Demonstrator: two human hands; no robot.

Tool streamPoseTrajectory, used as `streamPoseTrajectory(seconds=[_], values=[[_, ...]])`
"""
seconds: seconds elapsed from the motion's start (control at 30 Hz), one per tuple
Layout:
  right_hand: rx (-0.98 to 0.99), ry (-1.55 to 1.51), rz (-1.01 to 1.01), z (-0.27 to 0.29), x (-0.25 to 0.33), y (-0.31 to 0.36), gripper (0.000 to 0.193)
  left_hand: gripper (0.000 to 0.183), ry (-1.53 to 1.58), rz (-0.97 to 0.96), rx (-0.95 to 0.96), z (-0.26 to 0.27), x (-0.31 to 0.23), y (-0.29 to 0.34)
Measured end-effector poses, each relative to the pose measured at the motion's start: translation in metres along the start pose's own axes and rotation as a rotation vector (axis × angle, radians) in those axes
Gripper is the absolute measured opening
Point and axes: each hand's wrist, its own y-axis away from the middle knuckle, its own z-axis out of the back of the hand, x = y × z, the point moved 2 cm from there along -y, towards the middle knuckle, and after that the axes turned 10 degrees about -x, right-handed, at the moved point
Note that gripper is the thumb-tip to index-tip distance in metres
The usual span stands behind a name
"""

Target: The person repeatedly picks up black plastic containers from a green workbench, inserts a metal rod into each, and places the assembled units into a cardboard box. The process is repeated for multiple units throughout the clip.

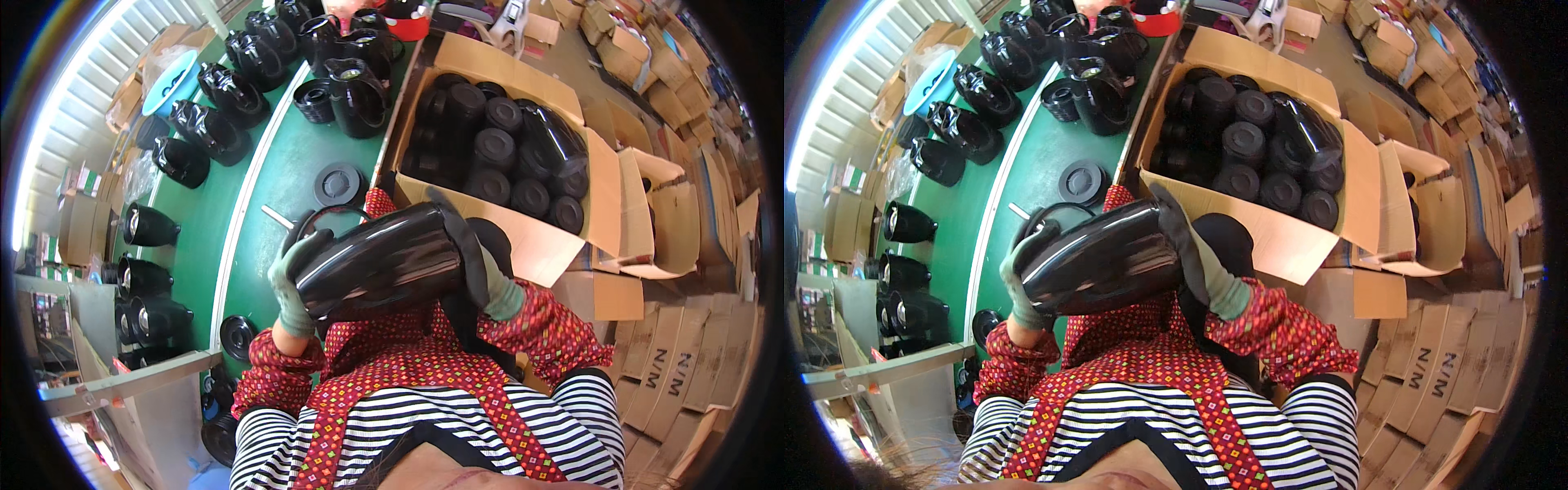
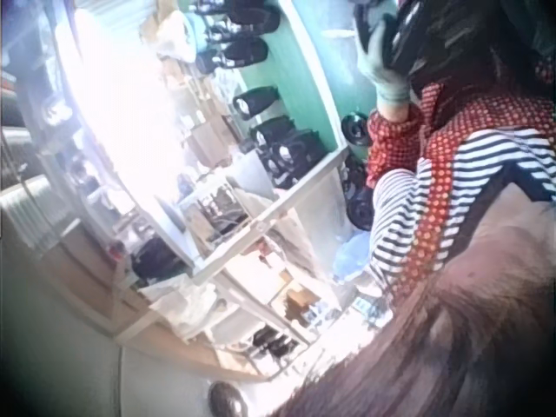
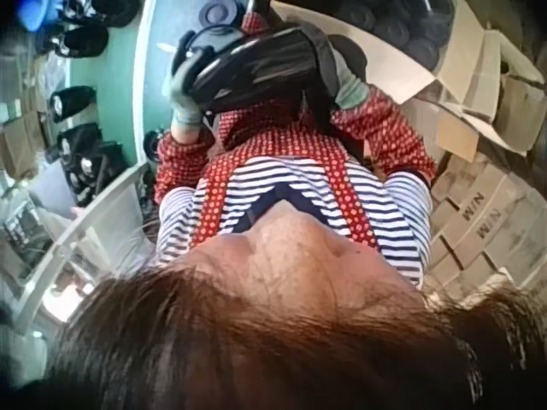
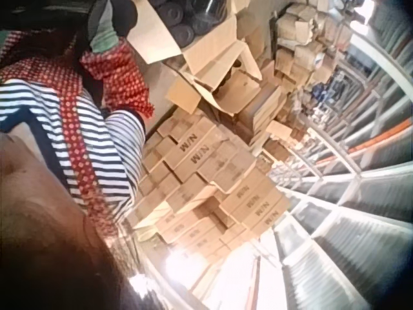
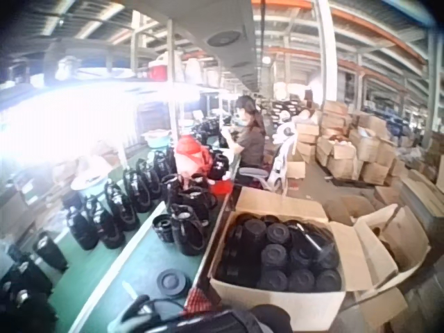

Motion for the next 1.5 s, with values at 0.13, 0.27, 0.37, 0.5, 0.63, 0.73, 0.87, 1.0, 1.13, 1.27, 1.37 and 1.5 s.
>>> streamPoseTrajectory(seconds=[0.13, 0.27, 0.37, 0.5, 0.63, 0.73, 0.87, 1.0, 1.13, 1.27, 1.37, 1.5], values=[[0.121, -0.369, -0.4, 0.024, -0.011, 0.005, 0.067, 0.037, -0.09, -0.34, -0.002, 0.0, -0.019, -0.013], [0.185, 0.127, -0.06, 0.028, 0.014, 0.01, 0.08, 0.054, 0.166, 0.234, 0.091, 0.017, 0.02, 0.001], [0.18, 0.481, 0.599, -0.001, 0.052, 0.019, 0.092, 0.059, 0.489, 0.361, 0.185, -0.002, 0.04, 0.021], [0.036, 0.078, 0.191, -0.017, 0.052, 0.013, 0.077, 0.056, 0.34, 0.022, 0.147, 0.004, -0.018, -0.006], [0.029, -0.309, -0.464, -0.011, 0.05, 0.019, 0.076, 0.043, -0.178, -0.549, 0.151, 0.017, -0.047, -0.032], [0.29, -0.517, -0.128, 0.009, 0.043, 0.019, 0.075, 0.045, 0.059, 0.04, 0.151, 0.013, -0.027, -0.027], [-0.057, 0.192, 0.683, -0.016, 0.028, 0.045, 0.076, 0.051, 0.312, 0.379, 0.12, 0.016, -0.005, -0.003], [-0.043, -0.754, -0.711, -0.009, -0.065, 0.031, 0.083, 0.059, -0.058, -0.299, 0.294, 0.031, -0.054, -0.017], [-0.034, -0.489, -0.007, -0.022, -0.028, 0.055, 0.091, 0.072, -0.021, -0.11, 0.342, 0.019, -0.05, -0.025], [-0.21, 0.147, 0.656, -0.02, -0.022, 0.053, 0.075, 0.093, -0.229, 0.075, 0.351, 0.015, -0.042, -0.011], [-0.028, -0.692, -0.316, -0.005, -0.081, 0.028, 0.058, 0.059, -0.012, 0.073, 0.408, 0.029, -0.035, -0.02], [0.004, -0.861, -0.311, 0.01, -0.096, 0.019, 0.046, 0.052, 0.134, 0.258, 0.378, 0.026, -0.032, -0.028]])
